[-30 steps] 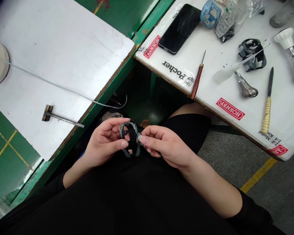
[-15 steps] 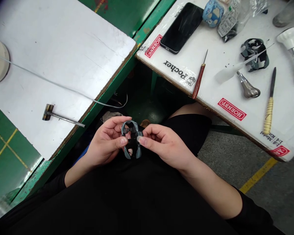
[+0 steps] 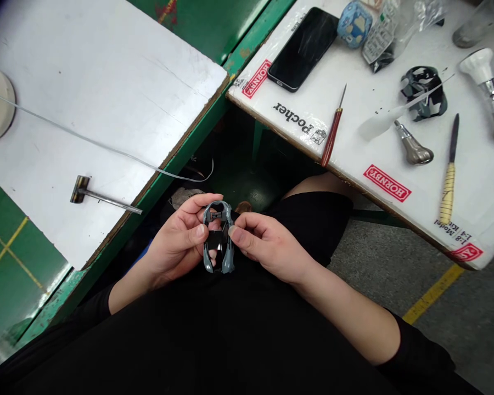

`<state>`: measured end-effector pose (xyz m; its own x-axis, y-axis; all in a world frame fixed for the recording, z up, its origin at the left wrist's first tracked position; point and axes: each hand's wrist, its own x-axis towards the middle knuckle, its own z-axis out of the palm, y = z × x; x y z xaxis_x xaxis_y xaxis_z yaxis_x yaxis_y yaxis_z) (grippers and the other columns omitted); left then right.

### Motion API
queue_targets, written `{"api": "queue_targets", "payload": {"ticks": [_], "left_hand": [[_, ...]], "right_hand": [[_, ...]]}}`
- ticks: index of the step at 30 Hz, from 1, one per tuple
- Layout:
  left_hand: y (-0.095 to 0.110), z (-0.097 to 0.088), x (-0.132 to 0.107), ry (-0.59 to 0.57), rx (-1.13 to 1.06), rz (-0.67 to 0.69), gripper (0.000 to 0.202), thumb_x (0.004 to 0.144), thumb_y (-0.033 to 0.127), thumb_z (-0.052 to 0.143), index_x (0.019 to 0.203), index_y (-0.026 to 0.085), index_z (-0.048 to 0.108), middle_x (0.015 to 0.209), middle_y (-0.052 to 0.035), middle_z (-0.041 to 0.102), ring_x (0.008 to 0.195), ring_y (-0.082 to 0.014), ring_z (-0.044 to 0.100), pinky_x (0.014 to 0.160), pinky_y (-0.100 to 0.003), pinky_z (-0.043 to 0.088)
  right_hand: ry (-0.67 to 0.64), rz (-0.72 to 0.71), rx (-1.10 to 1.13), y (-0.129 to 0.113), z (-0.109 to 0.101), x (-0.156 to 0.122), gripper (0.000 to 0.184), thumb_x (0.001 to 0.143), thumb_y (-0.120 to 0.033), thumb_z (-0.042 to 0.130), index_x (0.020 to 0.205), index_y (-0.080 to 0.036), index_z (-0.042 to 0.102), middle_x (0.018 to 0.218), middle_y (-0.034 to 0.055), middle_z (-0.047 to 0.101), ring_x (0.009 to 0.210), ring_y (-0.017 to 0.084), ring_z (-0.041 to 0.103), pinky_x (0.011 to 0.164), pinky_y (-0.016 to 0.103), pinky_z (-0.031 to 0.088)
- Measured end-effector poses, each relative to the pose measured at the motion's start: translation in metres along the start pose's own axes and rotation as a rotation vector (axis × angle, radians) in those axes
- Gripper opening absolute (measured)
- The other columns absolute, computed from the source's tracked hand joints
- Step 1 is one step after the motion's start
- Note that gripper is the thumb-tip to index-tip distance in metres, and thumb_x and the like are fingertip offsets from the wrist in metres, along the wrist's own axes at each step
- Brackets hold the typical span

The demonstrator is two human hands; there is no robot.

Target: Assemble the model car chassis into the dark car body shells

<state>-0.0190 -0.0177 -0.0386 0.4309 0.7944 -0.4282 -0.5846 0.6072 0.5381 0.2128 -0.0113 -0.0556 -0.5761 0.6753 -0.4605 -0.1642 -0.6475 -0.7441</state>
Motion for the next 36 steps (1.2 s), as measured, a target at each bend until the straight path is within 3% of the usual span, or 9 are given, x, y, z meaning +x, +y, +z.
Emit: {"api": "queue_targets", "payload": {"ticks": [3, 8, 12, 19, 26, 28, 31, 34, 36], "left_hand": [[-0.001, 0.000, 0.001, 0.009, -0.015, -0.015, 0.052, 0.095, 0.026, 0.102, 0.141, 0.026, 0.079, 0.101, 0.0002, 0.081, 0.069, -0.0143, 0.082, 0.061, -0.023, 0.073], [-0.002, -0.002, 0.003, 0.021, 0.006, -0.024, 0.054, 0.093, 0.027, 0.103, 0.141, 0.026, 0.079, 0.105, -0.0007, 0.082, 0.069, -0.0136, 0.081, 0.061, -0.023, 0.072], [-0.003, -0.005, 0.003, 0.033, 0.010, -0.036, 0.055, 0.092, 0.026, 0.104, 0.141, 0.025, 0.078, 0.105, -0.0006, 0.082, 0.068, -0.0136, 0.081, 0.061, -0.024, 0.072], [-0.003, -0.007, 0.000, -0.020, 0.034, -0.029, 0.050, 0.097, 0.024, 0.099, 0.143, 0.027, 0.081, 0.109, -0.0025, 0.084, 0.073, -0.0151, 0.083, 0.063, -0.024, 0.074], [0.001, -0.003, 0.002, -0.095, -0.033, -0.132, 0.045, 0.098, 0.024, 0.098, 0.141, 0.027, 0.086, 0.104, -0.0026, 0.082, 0.072, -0.0129, 0.079, 0.065, -0.023, 0.072], [0.000, -0.004, 0.003, -0.102, -0.039, -0.153, 0.044, 0.099, 0.026, 0.097, 0.142, 0.028, 0.087, 0.105, -0.0033, 0.082, 0.075, -0.0131, 0.080, 0.068, -0.022, 0.072], [-0.002, -0.006, 0.003, -0.089, -0.006, -0.169, 0.047, 0.099, 0.031, 0.098, 0.144, 0.029, 0.088, 0.118, -0.0067, 0.085, 0.084, -0.0151, 0.082, 0.072, -0.021, 0.071], [-0.006, -0.007, 0.003, -0.107, 0.028, -0.149, 0.051, 0.100, 0.031, 0.097, 0.149, 0.033, 0.086, 0.129, -0.0083, 0.085, 0.094, -0.0178, 0.083, 0.073, -0.022, 0.070], [-0.008, -0.007, 0.004, -0.126, 0.042, -0.138, 0.058, 0.100, 0.028, 0.097, 0.155, 0.037, 0.083, 0.130, -0.0074, 0.084, 0.097, -0.0190, 0.083, 0.073, -0.023, 0.071]], "right_hand": [[-0.005, -0.017, 0.040, 0.001, 0.000, 0.001, 0.064, 0.100, -0.081, 0.084, 0.090, -0.021, 0.064, 0.081, 0.0018, 0.063, 0.066, 0.013, 0.047, 0.059, 0.029, 0.034], [0.070, -0.029, -0.009, 0.001, 0.001, 0.001, 0.053, 0.095, -0.068, 0.097, 0.092, -0.022, 0.070, 0.079, -0.0016, 0.059, 0.066, 0.012, 0.044, 0.060, 0.028, 0.035], [0.074, -0.022, 0.009, -0.001, 0.001, 0.001, 0.051, 0.098, -0.068, 0.094, 0.093, -0.022, 0.072, 0.077, -0.0016, 0.058, 0.066, 0.013, 0.045, 0.060, 0.028, 0.036], [0.109, -0.043, 0.042, -0.004, 0.000, 0.001, 0.048, 0.099, -0.064, 0.094, 0.092, -0.021, 0.075, 0.077, -0.0012, 0.059, 0.067, 0.012, 0.048, 0.061, 0.028, 0.038], [0.066, -0.074, 0.097, -0.004, -0.002, -0.001, 0.045, 0.100, -0.062, 0.095, 0.096, -0.020, 0.079, 0.079, -0.0005, 0.064, 0.066, 0.011, 0.049, 0.060, 0.026, 0.040], [0.059, -0.110, 0.090, -0.005, -0.002, -0.002, 0.040, 0.100, -0.058, 0.096, 0.099, -0.021, 0.081, 0.086, 0.0018, 0.072, 0.068, 0.011, 0.054, 0.061, 0.026, 0.044], [0.050, -0.182, 0.081, -0.006, -0.002, -0.004, 0.032, 0.100, -0.050, 0.098, 0.110, -0.024, 0.081, 0.103, 0.0047, 0.082, 0.081, 0.016, 0.071, 0.073, 0.030, 0.060], [0.059, -0.226, 0.019, -0.009, -0.002, -0.009, 0.035, 0.098, -0.046, 0.100, 0.122, -0.029, 0.081, 0.112, 0.0050, 0.083, 0.097, 0.022, 0.080, 0.088, 0.038, 0.070], [0.063, -0.216, -0.072, -0.011, -0.001, -0.011, 0.041, 0.097, -0.045, 0.101, 0.131, -0.031, 0.083, 0.119, 0.0056, 0.081, 0.100, 0.023, 0.081, 0.088, 0.039, 0.071]]}}
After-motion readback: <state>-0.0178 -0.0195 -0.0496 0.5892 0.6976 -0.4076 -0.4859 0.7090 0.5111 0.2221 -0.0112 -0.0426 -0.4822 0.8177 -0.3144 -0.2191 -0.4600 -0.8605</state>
